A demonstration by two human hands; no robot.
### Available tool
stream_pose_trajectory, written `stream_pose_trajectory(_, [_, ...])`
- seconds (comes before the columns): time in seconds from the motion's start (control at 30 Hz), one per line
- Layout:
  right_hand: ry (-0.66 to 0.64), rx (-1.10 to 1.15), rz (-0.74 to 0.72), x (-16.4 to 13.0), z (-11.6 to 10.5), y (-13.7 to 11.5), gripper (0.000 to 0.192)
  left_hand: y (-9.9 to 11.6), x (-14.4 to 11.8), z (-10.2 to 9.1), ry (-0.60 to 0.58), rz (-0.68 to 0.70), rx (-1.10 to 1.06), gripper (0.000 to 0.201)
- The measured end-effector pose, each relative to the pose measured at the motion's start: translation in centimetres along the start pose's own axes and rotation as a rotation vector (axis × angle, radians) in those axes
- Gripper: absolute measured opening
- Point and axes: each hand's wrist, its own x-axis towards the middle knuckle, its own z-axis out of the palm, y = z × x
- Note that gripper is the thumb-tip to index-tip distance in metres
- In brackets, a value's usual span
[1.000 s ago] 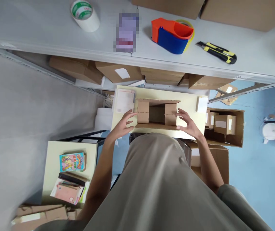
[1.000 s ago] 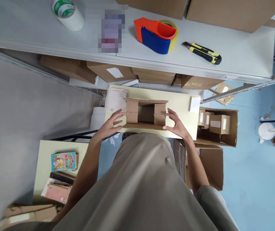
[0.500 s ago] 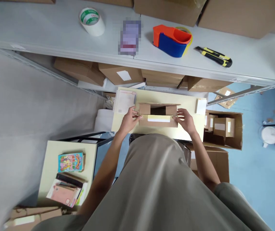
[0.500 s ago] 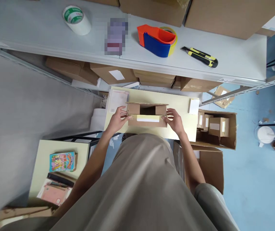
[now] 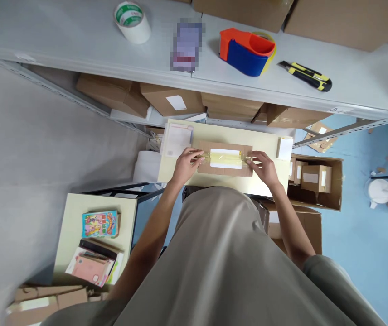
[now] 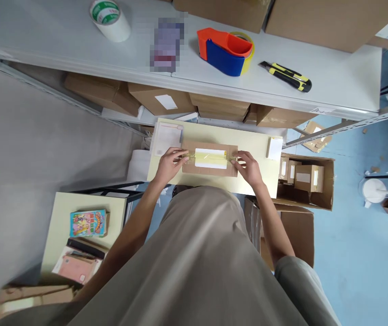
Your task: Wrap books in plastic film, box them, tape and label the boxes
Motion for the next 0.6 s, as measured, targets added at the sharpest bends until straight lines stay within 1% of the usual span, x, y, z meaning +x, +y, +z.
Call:
stream_pose_trajectory(0.13, [0.06,0.039,0.025,0.0,0.5,0.4,0.062,0.0,-0.1,1.2,0.096,0.018,0.1,0.027])
stream_pose_trajectory(0.23, [0.076,0.096,0.048,0.1,0.6,0.6,0.061,0.0,-0.4,1.3,0.081,0.057,0.151,0.029])
stream_pose_trajectory(0.33, [0.071,0.119,0.065,0.0,0.6,0.3,0.06,-0.1,-0.8,1.0,0.048,0.066,0.145,0.03])
stream_pose_trajectory(0.4, [0.071,0.133,0.073,0.0,0.7,0.2,0.058,-0.1,-0.9,0.9,0.052,0.06,0.118,0.029])
stream_pose_trajectory(0.47, [0.078,0.183,0.104,0.0,0.9,0.5,0.058,-0.2,-0.8,1.0,0.082,0.047,0.064,0.028])
stream_pose_trajectory(0.53, [0.087,0.255,0.18,0.2,1.1,1.3,0.067,-0.4,-0.6,1.2,0.119,0.015,-0.024,0.029])
stream_pose_trajectory(0.6, [0.07,0.314,0.272,0.5,1.2,2.5,0.082,-1.1,-0.4,1.7,0.142,-0.058,-0.148,0.033])
